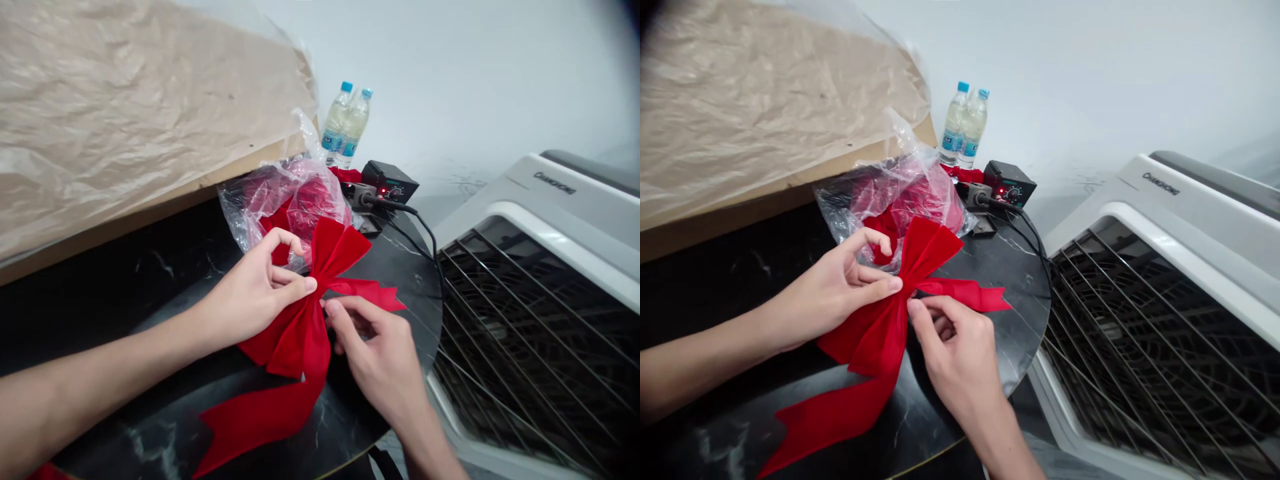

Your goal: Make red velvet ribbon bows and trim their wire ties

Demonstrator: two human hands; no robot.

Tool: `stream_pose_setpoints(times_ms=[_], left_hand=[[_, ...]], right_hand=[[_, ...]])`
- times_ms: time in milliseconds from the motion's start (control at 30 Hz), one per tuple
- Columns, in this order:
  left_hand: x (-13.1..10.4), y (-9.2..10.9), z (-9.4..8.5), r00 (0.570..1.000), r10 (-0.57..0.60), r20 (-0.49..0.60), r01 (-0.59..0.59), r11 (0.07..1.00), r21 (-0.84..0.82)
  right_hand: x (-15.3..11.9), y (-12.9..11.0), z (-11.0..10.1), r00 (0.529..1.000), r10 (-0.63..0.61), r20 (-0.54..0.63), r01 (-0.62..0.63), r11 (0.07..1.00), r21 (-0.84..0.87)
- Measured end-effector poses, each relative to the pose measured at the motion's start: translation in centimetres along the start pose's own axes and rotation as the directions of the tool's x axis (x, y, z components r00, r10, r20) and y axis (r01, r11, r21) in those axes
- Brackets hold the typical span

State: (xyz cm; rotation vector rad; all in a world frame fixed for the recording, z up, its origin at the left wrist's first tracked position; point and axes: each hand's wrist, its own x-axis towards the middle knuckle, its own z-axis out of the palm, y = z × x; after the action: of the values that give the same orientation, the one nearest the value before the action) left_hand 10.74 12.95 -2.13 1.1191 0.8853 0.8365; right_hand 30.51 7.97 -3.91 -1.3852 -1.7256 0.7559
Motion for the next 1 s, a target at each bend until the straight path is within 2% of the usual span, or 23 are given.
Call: stream_pose_setpoints(times_ms=[33, 100, 200, 333, 400, 567, 833, 1000], left_hand=[[-0.2, 0.1, 0.1, 1.000, 0.013, 0.011, -0.013, 1.000, 0.026], [-0.6, 0.2, 0.3, 0.999, 0.023, 0.038, -0.026, 0.998, 0.059], [-1.0, 0.5, 0.6, 0.995, 0.032, 0.091, -0.043, 0.992, 0.119], [-1.1, 0.8, 0.8, 0.989, 0.104, 0.105, -0.128, 0.960, 0.250], [-1.1, 0.9, 0.8, 0.989, 0.104, 0.108, -0.130, 0.954, 0.269], [-1.4, 1.0, 0.8, 0.990, 0.069, 0.124, -0.098, 0.964, 0.247], [-1.6, 1.1, 0.8, 0.994, 0.052, 0.096, -0.078, 0.953, 0.292], [-1.6, 0.8, 0.6, 0.991, 0.068, 0.111, -0.095, 0.963, 0.254]], right_hand=[[0.0, 0.0, 0.6, 0.997, 0.076, 0.003, -0.076, 0.994, 0.077], [-0.1, 0.0, 1.2, 0.989, 0.149, -0.023, -0.144, 0.976, 0.163], [-0.2, -0.2, 1.4, 0.980, 0.194, -0.055, -0.172, 0.948, 0.267], [-0.1, -0.6, 0.9, 0.969, 0.247, -0.014, -0.219, 0.883, 0.415], [0.0, -0.6, 0.6, 0.964, 0.264, 0.015, -0.241, 0.856, 0.457], [0.3, -0.3, 0.2, 0.959, 0.271, 0.083, -0.276, 0.825, 0.492], [0.3, -0.6, 0.2, 0.962, 0.261, 0.085, -0.266, 0.815, 0.514], [0.5, -0.5, 0.3, 0.962, 0.262, 0.076, -0.261, 0.801, 0.539]])
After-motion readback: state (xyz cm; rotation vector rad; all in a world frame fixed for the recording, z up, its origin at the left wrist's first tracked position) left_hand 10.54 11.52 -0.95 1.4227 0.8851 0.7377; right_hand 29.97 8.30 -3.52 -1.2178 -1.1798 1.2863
